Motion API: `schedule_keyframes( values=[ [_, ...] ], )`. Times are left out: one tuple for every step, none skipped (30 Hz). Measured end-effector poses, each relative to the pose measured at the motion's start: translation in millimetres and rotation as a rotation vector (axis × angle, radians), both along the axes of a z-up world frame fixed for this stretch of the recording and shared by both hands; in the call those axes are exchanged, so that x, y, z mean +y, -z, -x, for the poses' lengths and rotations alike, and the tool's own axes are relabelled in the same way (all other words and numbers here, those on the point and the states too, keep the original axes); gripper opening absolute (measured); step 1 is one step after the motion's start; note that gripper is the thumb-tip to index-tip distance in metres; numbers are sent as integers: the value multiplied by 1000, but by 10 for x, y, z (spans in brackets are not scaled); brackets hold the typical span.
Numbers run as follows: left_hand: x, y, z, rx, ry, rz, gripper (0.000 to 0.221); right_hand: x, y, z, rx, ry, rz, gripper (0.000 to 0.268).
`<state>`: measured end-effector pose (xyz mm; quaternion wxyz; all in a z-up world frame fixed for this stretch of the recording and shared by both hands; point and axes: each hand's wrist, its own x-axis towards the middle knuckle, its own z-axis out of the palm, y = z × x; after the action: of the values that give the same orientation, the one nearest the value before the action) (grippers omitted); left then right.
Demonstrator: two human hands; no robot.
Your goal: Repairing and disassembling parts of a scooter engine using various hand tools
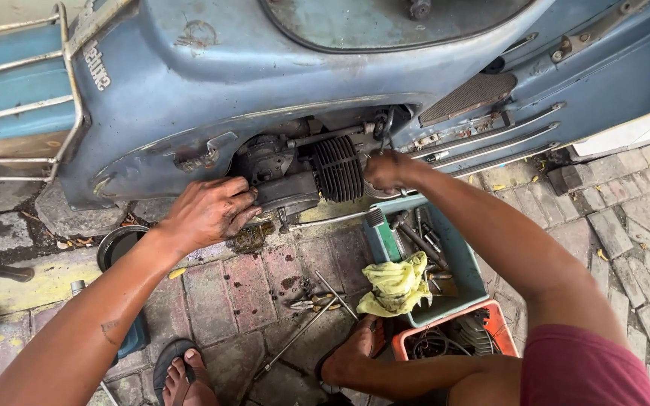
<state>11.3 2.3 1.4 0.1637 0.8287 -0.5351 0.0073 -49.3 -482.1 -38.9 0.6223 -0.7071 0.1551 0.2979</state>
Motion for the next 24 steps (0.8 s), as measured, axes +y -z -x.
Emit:
schedule_keyframes(
  values=[
    [7,-50,15,5,1,-3,35,130,-10,143,5,1,-3,34],
    [1,-97,34,24,-18,-41,34,246,-34,289,-251,-138,391,27],
    [-7,-145,52,44,-37,-80,33,359,-60,433,-508,-280,783,20],
    [-7,-139,61,46,-30,-82,33,436,-19,570,-503,-275,783,20],
    [-6,-136,72,27,-22,-67,34,516,19,707,-892,-488,1370,12],
    [9,-139,82,7,-19,-52,34,604,52,816,-1286,-713,1953,12],
    [1,-105,63,8,-19,-53,34,586,340,843,-1286,-713,1952,12],
    [-1,-75,40,2,-6,-67,34,559,615,820,-1162,-280,1761,15],
    [-3,-46,21,-3,7,-80,34,529,889,800,-1012,112,1531,28],
    [10,-52,20,-2,6,-82,34,130,1327,706,-1010,111,1529,28],
    [19,-59,25,-1,4,-98,34,-166,1826,626,-1202,110,1527,27],
    [11,-77,15,-5,-2,-108,34,-392,2343,468,-1403,108,1518,47],
    [2,-41,30,-8,-7,-103,34,-214,2115,494,-1410,104,1519,47],
    [3,-18,21,-19,10,-52,31,-18,1891,488,-1340,198,1497,24],
    [-2,6,10,-29,27,0,27,173,1669,486,-1270,289,1471,13],
    [9,68,13,-23,40,-7,27,364,1429,638,-1253,297,1474,13],
    [22,130,15,-27,43,10,26,553,1184,781,-1158,256,1497,21],
    [2,158,-58,-50,33,40,26,673,869,764,-1090,212,1523,31],
    [-1,97,-75,-62,33,47,26,661,728,758,-1101,218,1530,31],
    [20,62,-44,-54,48,50,25,690,630,836,-905,139,1485,30],
    [40,31,-16,-46,63,53,24,719,536,911,-711,64,1431,35],
    [42,66,-29,-42,66,55,24,681,550,898,-705,63,1434,35],
    [45,99,-40,-52,76,97,23,645,563,886,-747,-6,1504,29],
    [39,120,-71,-66,93,137,22,612,575,884,-785,-66,1574,24]
  ],
)
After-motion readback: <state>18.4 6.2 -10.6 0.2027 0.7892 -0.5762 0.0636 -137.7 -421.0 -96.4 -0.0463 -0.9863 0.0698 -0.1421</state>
